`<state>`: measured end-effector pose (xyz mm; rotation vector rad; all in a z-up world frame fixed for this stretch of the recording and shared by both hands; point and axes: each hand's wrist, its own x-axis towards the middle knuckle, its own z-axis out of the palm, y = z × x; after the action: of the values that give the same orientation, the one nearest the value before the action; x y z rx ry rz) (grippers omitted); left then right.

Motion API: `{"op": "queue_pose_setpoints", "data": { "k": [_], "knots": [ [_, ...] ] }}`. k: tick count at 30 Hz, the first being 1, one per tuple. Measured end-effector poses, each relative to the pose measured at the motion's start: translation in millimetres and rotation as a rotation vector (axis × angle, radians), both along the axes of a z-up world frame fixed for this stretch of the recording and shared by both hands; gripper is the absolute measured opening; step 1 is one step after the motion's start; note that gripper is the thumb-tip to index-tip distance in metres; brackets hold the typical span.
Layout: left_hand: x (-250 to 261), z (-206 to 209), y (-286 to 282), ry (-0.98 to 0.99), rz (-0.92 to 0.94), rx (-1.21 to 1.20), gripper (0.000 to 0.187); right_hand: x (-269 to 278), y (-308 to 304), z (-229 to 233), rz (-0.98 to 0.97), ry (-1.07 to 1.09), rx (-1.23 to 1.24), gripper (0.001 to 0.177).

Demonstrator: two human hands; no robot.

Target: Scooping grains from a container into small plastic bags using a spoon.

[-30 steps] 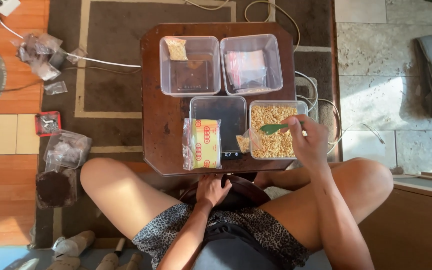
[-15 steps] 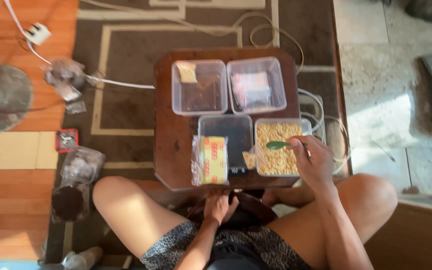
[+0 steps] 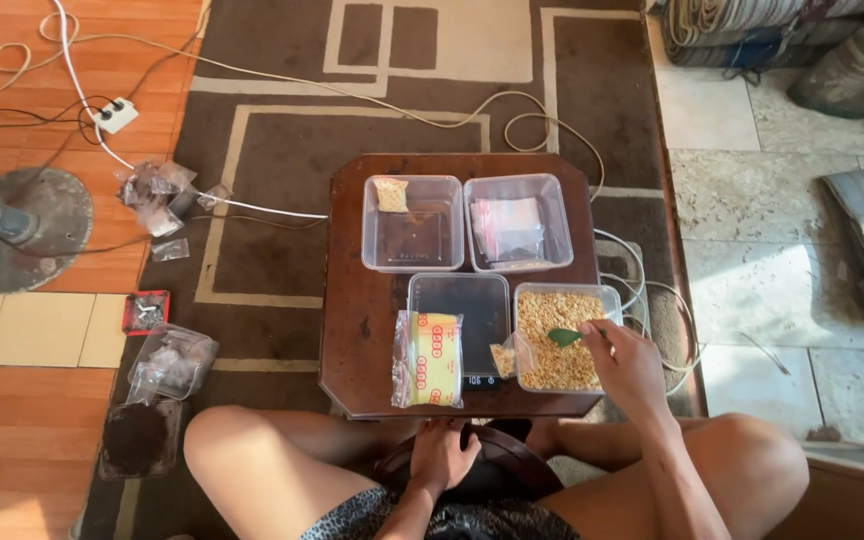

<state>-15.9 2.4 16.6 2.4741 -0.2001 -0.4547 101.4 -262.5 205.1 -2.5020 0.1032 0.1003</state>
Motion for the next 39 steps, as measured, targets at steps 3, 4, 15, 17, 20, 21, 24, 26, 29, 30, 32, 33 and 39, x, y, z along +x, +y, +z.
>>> {"op": "queue_pose_setpoints", "data": {
  "k": [3, 4, 15, 17, 20, 21, 24, 26, 29, 30, 32, 33, 39],
  "knots": [
    [-7, -25, -1, -0.022, -0.018, 0.035, 0.046, -1, 8, 7, -0.054, 0.047, 0.004, 0.048],
    [-4, -30, -2, -0.016, -0.014, 0.034, 0.046, 4, 9, 5, -0.050, 0.053, 0.002, 0.048],
    [-1, -40, -4, 0.116, -0.025, 0.102, 0.052, 21, 5, 2, -0.101, 0.125, 0.020, 0.041],
    [2, -34, -2, 0.137, -0.067, 0.132, 0.054, 13, 0, -11, -0.119, 0.017, 0.051, 0.035],
    [1, -1, 0, 0.107, -0.096, 0.139, 0.053, 0, 1, -4, -0.182, -0.060, 0.133, 0.034],
    [13, 13, 1, 0.040, -0.074, 0.123, 0.050, 7, 4, 4, -0.223, -0.049, 0.196, 0.038],
    [7, -13, -3, 0.073, -0.060, 0.135, 0.051, 4, 9, 11, -0.262, -0.109, 0.269, 0.038],
    [3, -26, -3, 0.072, -0.055, 0.135, 0.052, 6, 7, 9, -0.269, -0.109, 0.309, 0.037],
    [5, -27, -3, 0.065, -0.049, 0.134, 0.052, 10, 9, 10, -0.269, -0.128, 0.375, 0.036],
    [6, -25, -2, 0.068, -0.051, 0.133, 0.053, 13, 10, 10, -0.266, -0.138, 0.402, 0.036],
    [0, -43, -3, 0.048, -0.053, 0.141, 0.051, 13, 15, 11, -0.205, -0.195, 0.445, 0.038],
    [-2, -52, -3, 0.031, -0.058, 0.151, 0.049, 13, 18, 10, -0.147, -0.250, 0.489, 0.040],
    [-3, -55, -4, 0.044, -0.054, 0.156, 0.051, 5, 15, -5, 0.079, -0.427, 0.331, 0.027]
  ]
}}
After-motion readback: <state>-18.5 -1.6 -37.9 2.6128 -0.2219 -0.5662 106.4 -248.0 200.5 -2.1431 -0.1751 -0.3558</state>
